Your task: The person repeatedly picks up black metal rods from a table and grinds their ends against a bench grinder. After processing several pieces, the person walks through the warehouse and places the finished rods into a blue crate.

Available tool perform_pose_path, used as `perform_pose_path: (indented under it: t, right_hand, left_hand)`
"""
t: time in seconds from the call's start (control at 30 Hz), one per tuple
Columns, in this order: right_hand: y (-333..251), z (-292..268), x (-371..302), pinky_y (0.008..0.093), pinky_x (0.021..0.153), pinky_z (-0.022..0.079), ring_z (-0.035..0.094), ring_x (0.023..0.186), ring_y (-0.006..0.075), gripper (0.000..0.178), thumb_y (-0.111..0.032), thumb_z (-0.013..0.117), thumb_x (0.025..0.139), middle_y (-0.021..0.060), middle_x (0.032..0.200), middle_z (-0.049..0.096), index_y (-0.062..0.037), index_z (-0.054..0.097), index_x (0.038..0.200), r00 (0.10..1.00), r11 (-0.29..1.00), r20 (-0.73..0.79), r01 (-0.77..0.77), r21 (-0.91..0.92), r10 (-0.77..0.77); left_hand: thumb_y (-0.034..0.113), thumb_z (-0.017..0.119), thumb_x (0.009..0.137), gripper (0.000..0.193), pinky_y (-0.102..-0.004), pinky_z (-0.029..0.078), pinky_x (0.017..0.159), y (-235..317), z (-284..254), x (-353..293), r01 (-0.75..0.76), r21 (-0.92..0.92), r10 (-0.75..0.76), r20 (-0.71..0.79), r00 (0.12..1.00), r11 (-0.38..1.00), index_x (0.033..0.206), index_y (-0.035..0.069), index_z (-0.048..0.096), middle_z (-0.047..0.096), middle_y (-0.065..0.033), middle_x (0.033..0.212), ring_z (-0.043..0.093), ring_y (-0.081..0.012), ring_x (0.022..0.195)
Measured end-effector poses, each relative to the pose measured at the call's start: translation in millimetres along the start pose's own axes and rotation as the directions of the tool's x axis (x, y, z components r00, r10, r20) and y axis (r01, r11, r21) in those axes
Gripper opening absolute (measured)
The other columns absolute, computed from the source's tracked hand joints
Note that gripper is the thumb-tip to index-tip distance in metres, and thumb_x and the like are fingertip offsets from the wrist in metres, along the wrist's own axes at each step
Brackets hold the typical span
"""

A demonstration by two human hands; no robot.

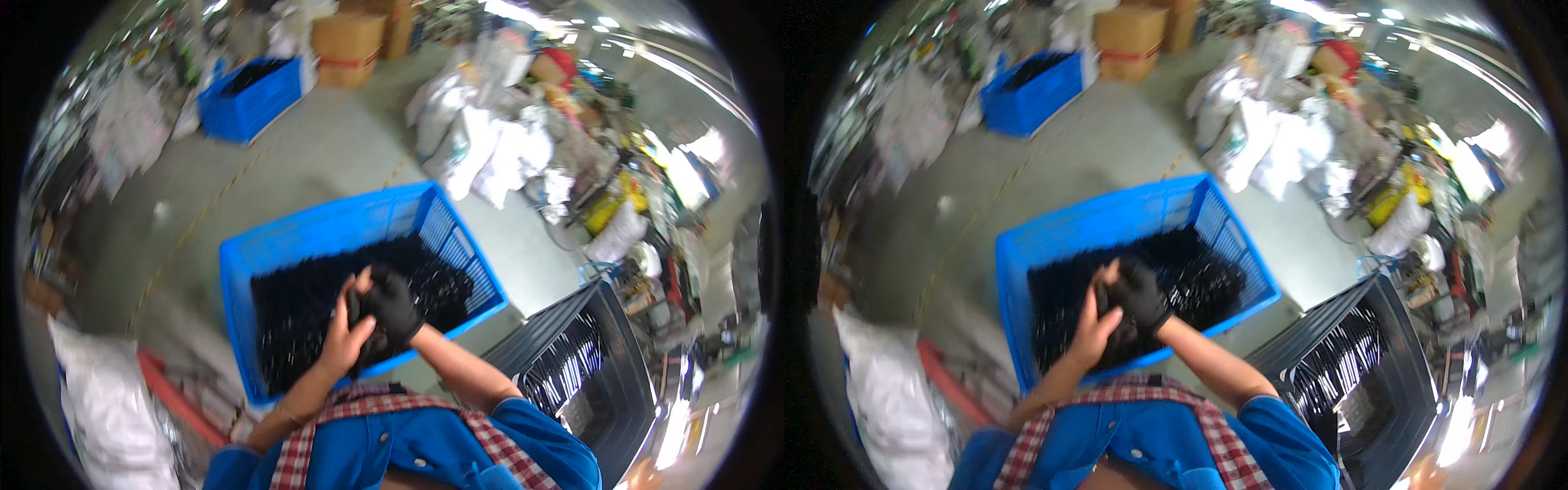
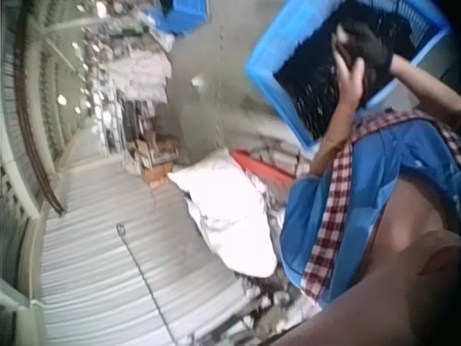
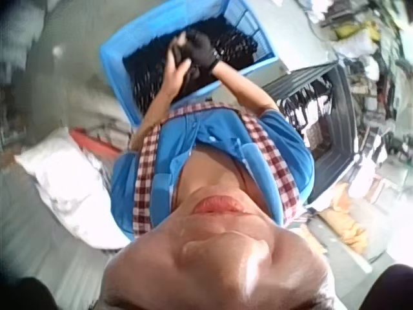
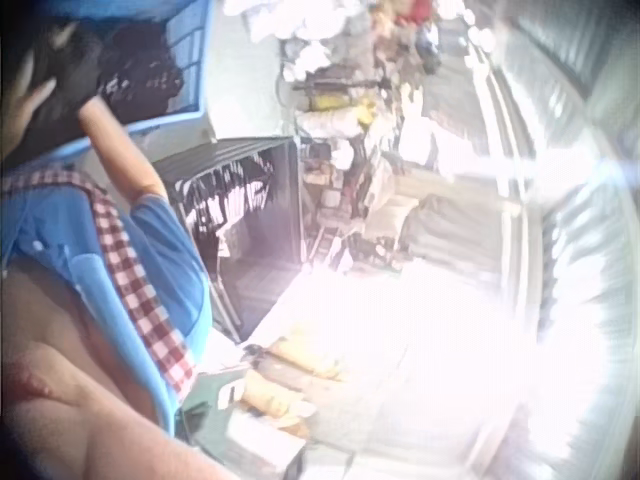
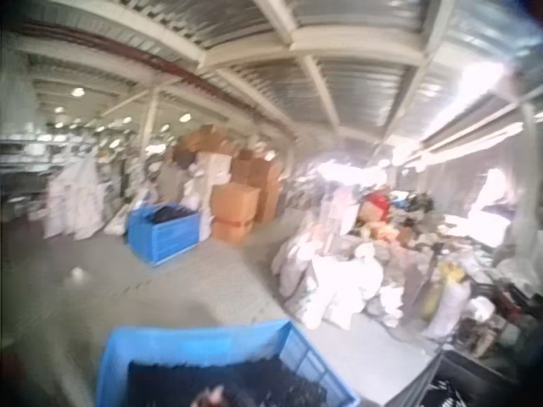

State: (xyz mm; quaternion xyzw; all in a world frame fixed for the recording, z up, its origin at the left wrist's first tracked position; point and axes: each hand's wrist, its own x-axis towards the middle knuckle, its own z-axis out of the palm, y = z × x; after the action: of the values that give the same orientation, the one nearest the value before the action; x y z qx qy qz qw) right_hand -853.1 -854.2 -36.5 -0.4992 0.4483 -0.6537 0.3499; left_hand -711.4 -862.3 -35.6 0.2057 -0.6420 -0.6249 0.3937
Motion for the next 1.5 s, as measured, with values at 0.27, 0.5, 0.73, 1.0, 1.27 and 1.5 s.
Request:
perform_pose_path:
  t: [0.27, 0.5, 0.73, 1.0, 1.27, 1.5]
  right_hand:
    - [-25, 42, -14, 0.0489, 0.113, 0.023, 0.03, 0.137, 0.0334, 0.048, -0.036, 0.046, 0.096, 0.0168, 0.148, 0.033, -0.0055, 0.049, 0.134, 0.819, 0.143, 0.535, -0.567, 0.811, 0.208]
    - [-53, 79, -41, 0.0381, 0.114, 0.026, 0.034, 0.136, 0.0266, 0.059, -0.037, 0.041, 0.098, 0.0144, 0.147, 0.034, -0.0029, 0.029, 0.144, 0.406, -0.027, 0.883, -0.906, 0.423, 0.234]
    - [-34, 156, -60, 0.031, 0.107, 0.035, 0.044, 0.128, 0.0209, 0.046, -0.021, 0.043, 0.098, 0.0135, 0.142, 0.042, 0.0002, 0.037, 0.138, 0.196, 0.212, 0.932, -0.968, 0.134, 0.306]
    - [-42, 316, -106, 0.0308, 0.096, 0.041, 0.05, 0.117, 0.0208, 0.041, -0.011, 0.051, 0.094, 0.0124, 0.125, 0.051, -0.0003, 0.042, 0.133, 0.101, 0.405, 0.983, -0.914, 0.03, 0.155]
    - [3, 368, -138, 0.042, 0.113, 0.024, 0.037, 0.133, 0.0258, 0.052, -0.029, 0.043, 0.098, 0.0165, 0.145, 0.035, -0.0063, 0.03, 0.144, -0.298, -0.036, 0.95, -0.953, -0.302, -0.092]
    - [29, 362, -78, 0.0398, 0.101, 0.04, 0.051, 0.122, 0.0275, 0.037, -0.022, 0.042, 0.1, 0.0146, 0.131, 0.053, -0.0041, 0.043, 0.132, -0.319, 0.183, 0.832, -0.88, -0.438, 0.453]
  left_hand:
    - [0.021, 0.053, 0.094, 0.025, -0.0306, 0.046, 0.072, 17, -57, -38, 0.133, 0.295, 0.044, -0.525, 0.85, 0.946, 0.106, 0.0, 0.061, 0.062, -0.0087, 0.094, 0.059, -0.0148, 0.086]
    - [0.022, 0.061, 0.091, 0.036, -0.0307, 0.034, 0.04, 107, -103, -150, 0.354, 0.168, -0.008, -0.895, 0.446, 0.92, 0.062, 0.002, 0.054, 0.052, -0.0019, 0.051, 0.047, -0.0098, 0.043]
    - [0.025, 0.081, 0.07, 0.037, -0.0341, 0.046, 0.058, 111, -116, -207, 0.487, 0.431, 0.253, -0.886, 0.389, 0.76, 0.084, -0.002, 0.058, 0.056, -0.0138, 0.072, 0.057, -0.0229, 0.064]
    - [0.022, 0.069, 0.085, 0.03, -0.0271, 0.04, 0.049, 107, -171, -276, 0.331, 0.207, 0.145, -0.969, 0.201, 0.921, 0.073, -0.003, 0.059, 0.056, -0.005, 0.058, 0.047, -0.0069, 0.052]
    - [0.015, 0.064, 0.089, 0.023, -0.0212, 0.037, 0.05, 169, -235, -398, 0.076, 0.151, 0.168, -0.913, -0.371, 0.986, 0.07, 0.003, 0.063, 0.057, 0.0021, 0.061, 0.045, -0.0052, 0.052]
    - [0.023, 0.061, 0.089, 0.027, -0.0302, 0.042, 0.05, 175, -264, -552, 0.641, 0.128, 0.613, -0.48, -0.628, 0.757, 0.083, -0.002, 0.067, 0.063, -0.0034, 0.065, 0.049, -0.0113, 0.052]
